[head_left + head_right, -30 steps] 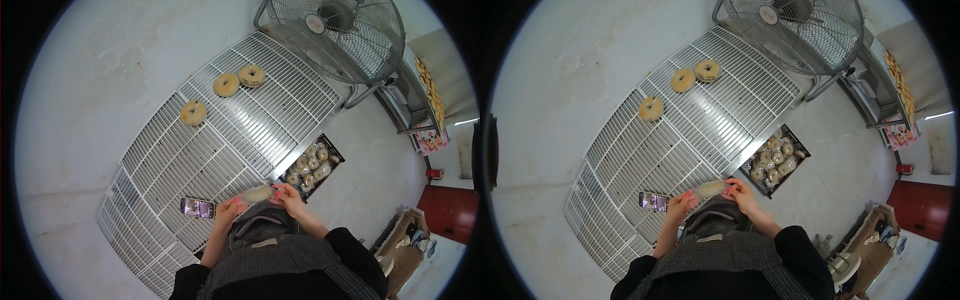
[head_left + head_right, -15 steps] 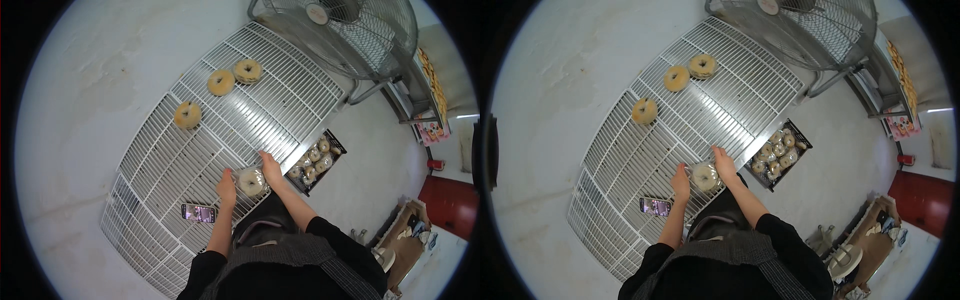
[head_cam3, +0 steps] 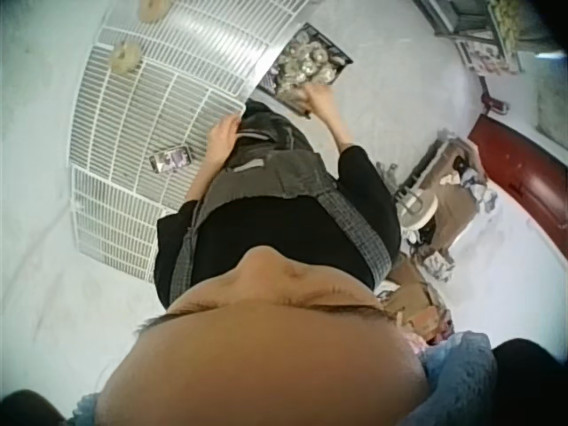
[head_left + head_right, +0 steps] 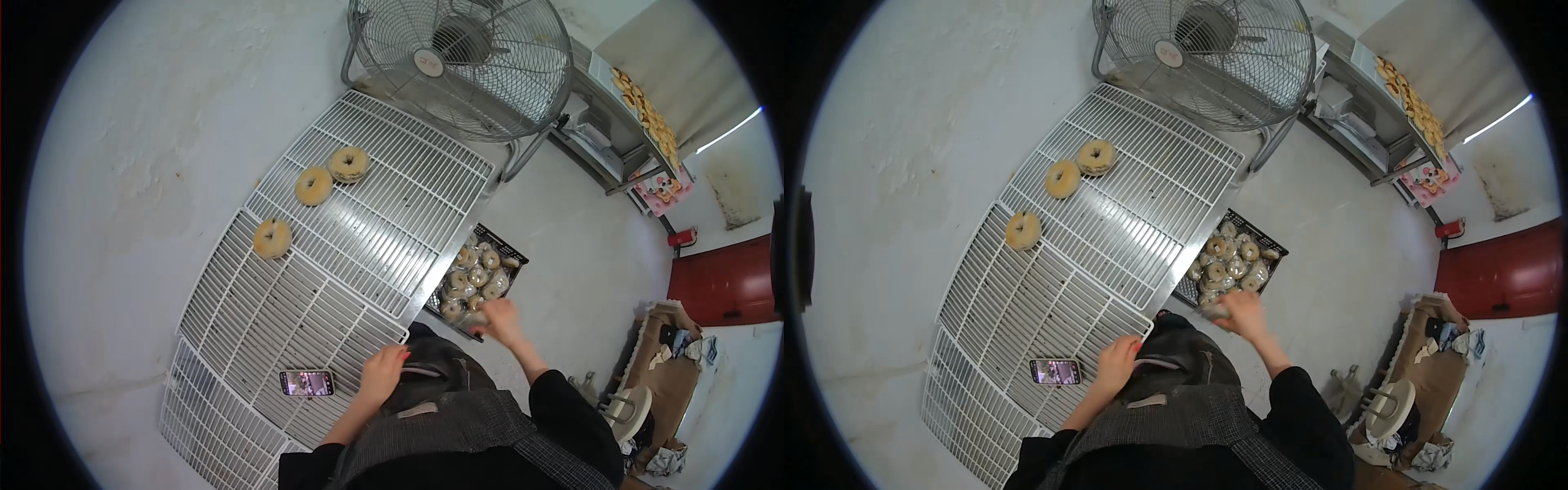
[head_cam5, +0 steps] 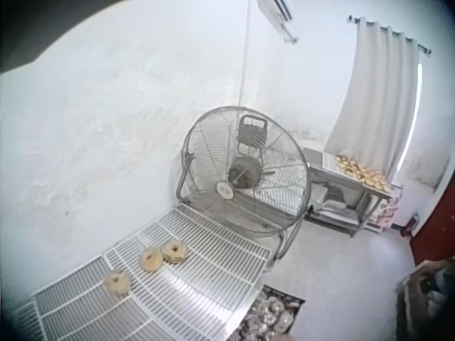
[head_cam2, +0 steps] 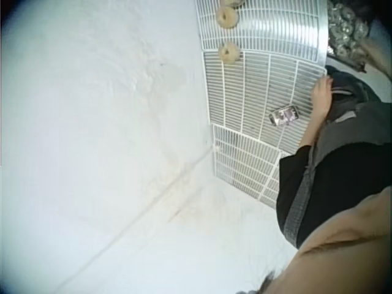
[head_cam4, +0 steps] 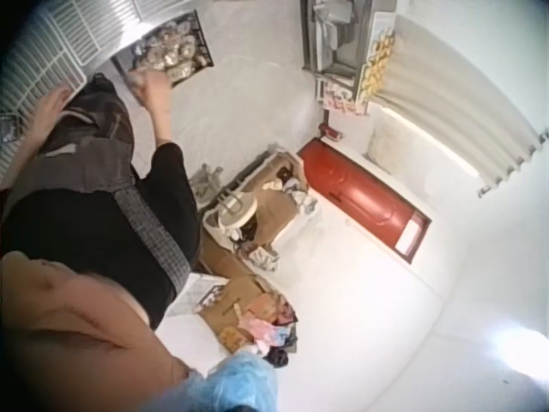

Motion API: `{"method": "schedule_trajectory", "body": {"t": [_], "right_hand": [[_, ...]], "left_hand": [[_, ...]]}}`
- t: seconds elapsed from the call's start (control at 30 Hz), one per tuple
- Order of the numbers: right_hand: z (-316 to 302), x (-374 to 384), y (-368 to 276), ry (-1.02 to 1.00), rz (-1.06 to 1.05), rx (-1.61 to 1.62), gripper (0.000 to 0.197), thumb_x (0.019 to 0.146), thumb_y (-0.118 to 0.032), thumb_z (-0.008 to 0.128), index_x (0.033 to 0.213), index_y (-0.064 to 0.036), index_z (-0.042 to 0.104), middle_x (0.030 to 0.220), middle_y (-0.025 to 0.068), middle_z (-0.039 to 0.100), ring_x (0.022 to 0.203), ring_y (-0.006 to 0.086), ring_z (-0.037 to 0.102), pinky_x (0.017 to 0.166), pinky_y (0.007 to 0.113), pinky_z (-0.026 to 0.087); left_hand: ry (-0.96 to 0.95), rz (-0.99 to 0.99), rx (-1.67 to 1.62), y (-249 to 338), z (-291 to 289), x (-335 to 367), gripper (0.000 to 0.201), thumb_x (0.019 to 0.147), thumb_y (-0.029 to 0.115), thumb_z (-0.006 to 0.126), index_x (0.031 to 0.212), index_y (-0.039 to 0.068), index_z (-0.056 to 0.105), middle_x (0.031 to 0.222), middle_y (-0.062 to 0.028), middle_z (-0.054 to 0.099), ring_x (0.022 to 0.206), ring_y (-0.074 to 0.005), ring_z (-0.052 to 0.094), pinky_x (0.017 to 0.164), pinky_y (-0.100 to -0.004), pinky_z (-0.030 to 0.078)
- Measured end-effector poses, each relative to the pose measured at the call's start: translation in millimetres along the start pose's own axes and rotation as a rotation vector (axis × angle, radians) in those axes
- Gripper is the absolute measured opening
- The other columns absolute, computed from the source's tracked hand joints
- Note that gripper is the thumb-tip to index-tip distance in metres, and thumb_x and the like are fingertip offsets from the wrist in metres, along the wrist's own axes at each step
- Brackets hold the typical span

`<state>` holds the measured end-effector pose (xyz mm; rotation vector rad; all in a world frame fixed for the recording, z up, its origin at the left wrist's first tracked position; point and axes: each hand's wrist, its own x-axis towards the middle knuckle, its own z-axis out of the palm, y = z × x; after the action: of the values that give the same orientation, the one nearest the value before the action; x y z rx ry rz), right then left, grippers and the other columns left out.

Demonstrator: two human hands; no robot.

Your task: The person picks up round bread rolls from a wire cooling rack and places them into clear plastic bags. After packaging several rolls, the person carries a crate filled with the packaged bread through a doorway into a storage area. The person then arranges the packaged bread on a shelf alongside other baked goods.

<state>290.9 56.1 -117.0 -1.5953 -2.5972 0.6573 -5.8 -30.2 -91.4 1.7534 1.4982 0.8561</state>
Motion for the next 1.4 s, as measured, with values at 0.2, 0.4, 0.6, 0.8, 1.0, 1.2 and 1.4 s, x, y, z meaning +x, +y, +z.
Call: {"method": "schedule_trajectory", "body": {"t": [0.2, 0.4, 0.6, 0.8, 1.0, 1.2, 1.4], "right_hand": [[29, 41, -9, 0.356, -0.129, 0.148, 0.052, 0.068, -0.027, 0.070, 0.114, -0.0117, 0.051, 0.105, 0.0094, 0.054, 0.098, 0.0290, 0.050, 0.082, 0.039, 0.040], [48, 211, -164, 0.285, -0.563, 0.502, 0.046, 0.072, -0.025, 0.068, 0.113, -0.0099, 0.053, 0.117, 0.0133, 0.048, 0.109, 0.0314, 0.043, 0.089, 0.039, 0.038], [84, 350, -286, 0.108, -0.369, 0.174, 0.059, 0.062, -0.028, 0.075, 0.113, -0.0140, 0.049, 0.133, 0.0158, 0.030, 0.119, 0.0409, 0.031, 0.093, 0.047, 0.036], [123, 303, -250, 0.104, -0.448, 0.031, 0.064, 0.058, -0.027, 0.077, 0.113, -0.0142, 0.047, 0.137, 0.0155, 0.023, 0.119, 0.0448, 0.029, 0.089, 0.052, 0.038], [100, 189, -164, 0.040, -0.525, 0.190, 0.060, 0.055, -0.021, 0.076, 0.107, -0.0093, 0.050, 0.128, 0.0177, 0.033, 0.112, 0.0405, 0.037, 0.088, 0.045, 0.040], [-7, 51, -89, -0.153, 0.169, 1.451, 0.042, 0.070, -0.012, 0.073, 0.103, -0.0049, 0.048, 0.108, 0.0101, 0.050, 0.098, 0.0157, 0.049, 0.082, 0.029, 0.041], [-82, -23, -112, 0.007, -0.072, 1.588, 0.043, 0.072, -0.011, 0.071, 0.107, -0.0056, 0.048, 0.108, 0.0054, 0.052, 0.098, 0.0139, 0.049, 0.083, 0.028, 0.040]], "left_hand": [[-0.382, -0.152, 0.016, -27, 0, -99, 0.034, 0.082, 0.028, 0.060, 0.110, 0.009, 0.053, 0.093, -0.0125, 0.063, 0.080, -0.0292, 0.062, 0.071, -0.0364, 0.049], [-0.359, -0.081, -0.243, -70, 24, -161, 0.053, 0.084, 0.019, 0.057, 0.127, -0.002, 0.035, 0.132, -0.0233, 0.031, 0.125, -0.0282, 0.031, 0.103, -0.0401, 0.024], [-0.137, -0.474, -0.433, -36, 16, -193, 0.037, 0.087, 0.016, 0.053, 0.119, -0.001, 0.045, 0.125, -0.0180, 0.042, 0.118, -0.0223, 0.039, 0.099, -0.0342, 0.029], [0.441, -0.884, -0.709, 33, -17, -154, 0.018, 0.088, 0.016, 0.052, 0.090, 0.002, 0.062, 0.099, -0.0069, 0.064, 0.088, -0.0098, 0.058, 0.079, -0.0224, 0.043], [0.654, -0.582, -0.564, -10, -40, -99, 0.012, 0.085, 0.012, 0.057, 0.084, 0.000, 0.053, 0.077, -0.0085, 0.064, 0.071, -0.0115, 0.060, 0.065, -0.0242, 0.047], [0.462, -0.373, -0.157, -25, -67, -22, 0.015, 0.081, 0.010, 0.061, 0.088, 0.000, 0.052, 0.076, -0.0118, 0.065, 0.070, -0.0172, 0.064, 0.063, -0.0279, 0.050], [0.053, -0.027, 0.249, 21, -28, 45, 0.020, 0.077, 0.014, 0.064, 0.093, 0.007, 0.057, 0.072, -0.0106, 0.064, 0.067, -0.0219, 0.064, 0.058, -0.0316, 0.049]]}}
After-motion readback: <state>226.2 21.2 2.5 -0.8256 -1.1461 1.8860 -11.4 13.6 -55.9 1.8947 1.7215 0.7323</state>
